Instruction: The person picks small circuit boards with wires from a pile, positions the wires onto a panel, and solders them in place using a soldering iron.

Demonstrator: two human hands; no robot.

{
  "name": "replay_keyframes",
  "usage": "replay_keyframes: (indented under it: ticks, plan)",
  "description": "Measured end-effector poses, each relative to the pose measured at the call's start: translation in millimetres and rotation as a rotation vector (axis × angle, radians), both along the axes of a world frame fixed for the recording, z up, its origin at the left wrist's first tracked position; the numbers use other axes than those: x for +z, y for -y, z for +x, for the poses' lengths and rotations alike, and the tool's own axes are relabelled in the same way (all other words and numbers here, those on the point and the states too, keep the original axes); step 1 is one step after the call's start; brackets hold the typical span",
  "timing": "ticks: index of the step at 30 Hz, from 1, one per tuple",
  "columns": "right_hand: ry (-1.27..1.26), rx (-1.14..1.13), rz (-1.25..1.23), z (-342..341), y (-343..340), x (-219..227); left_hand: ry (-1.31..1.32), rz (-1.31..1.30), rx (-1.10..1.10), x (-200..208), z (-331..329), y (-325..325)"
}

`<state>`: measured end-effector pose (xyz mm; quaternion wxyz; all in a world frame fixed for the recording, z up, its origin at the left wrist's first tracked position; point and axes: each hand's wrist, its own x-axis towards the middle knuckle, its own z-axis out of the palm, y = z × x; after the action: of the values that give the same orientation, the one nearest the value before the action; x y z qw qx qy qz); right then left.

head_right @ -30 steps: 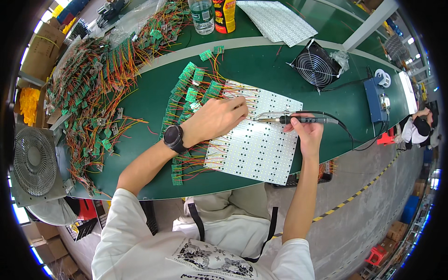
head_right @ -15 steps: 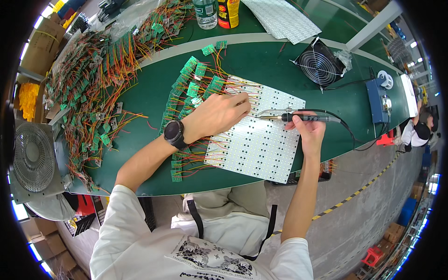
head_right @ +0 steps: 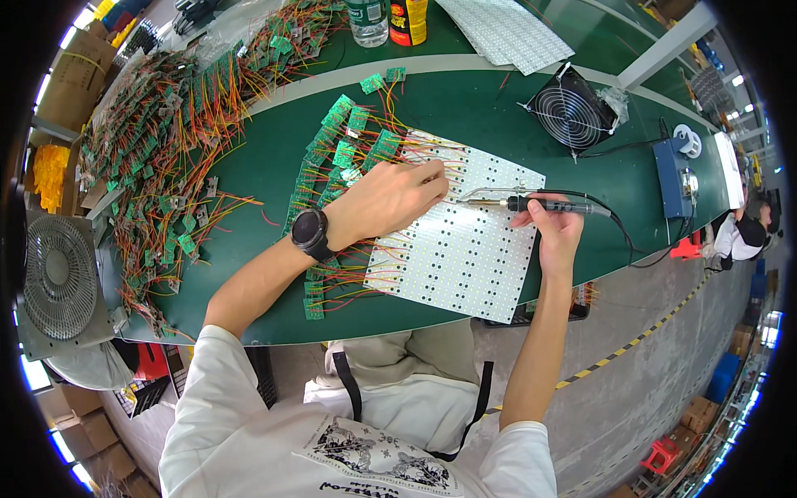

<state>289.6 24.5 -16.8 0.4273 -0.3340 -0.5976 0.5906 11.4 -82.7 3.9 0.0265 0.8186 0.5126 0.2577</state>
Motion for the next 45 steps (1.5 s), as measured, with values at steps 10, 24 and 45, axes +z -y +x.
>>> replay_keyframes:
  ticks: [10,24,45]
  plan:
    - [0.019,-0.027,0.024,-0.8,-0.2,3.4,-0.011,-0.037,0.016,3.1,1.7,0.0]
    - [-0.089,-0.166,0.018,6.9,-3.6,-8.3,0.121,-0.010,0.222,70.9,-17.0,118.4]
    - [-0.100,-0.150,-0.043,-2.2,-0.3,2.2,0.106,-0.216,1.116,41.6,-171.6,289.0]
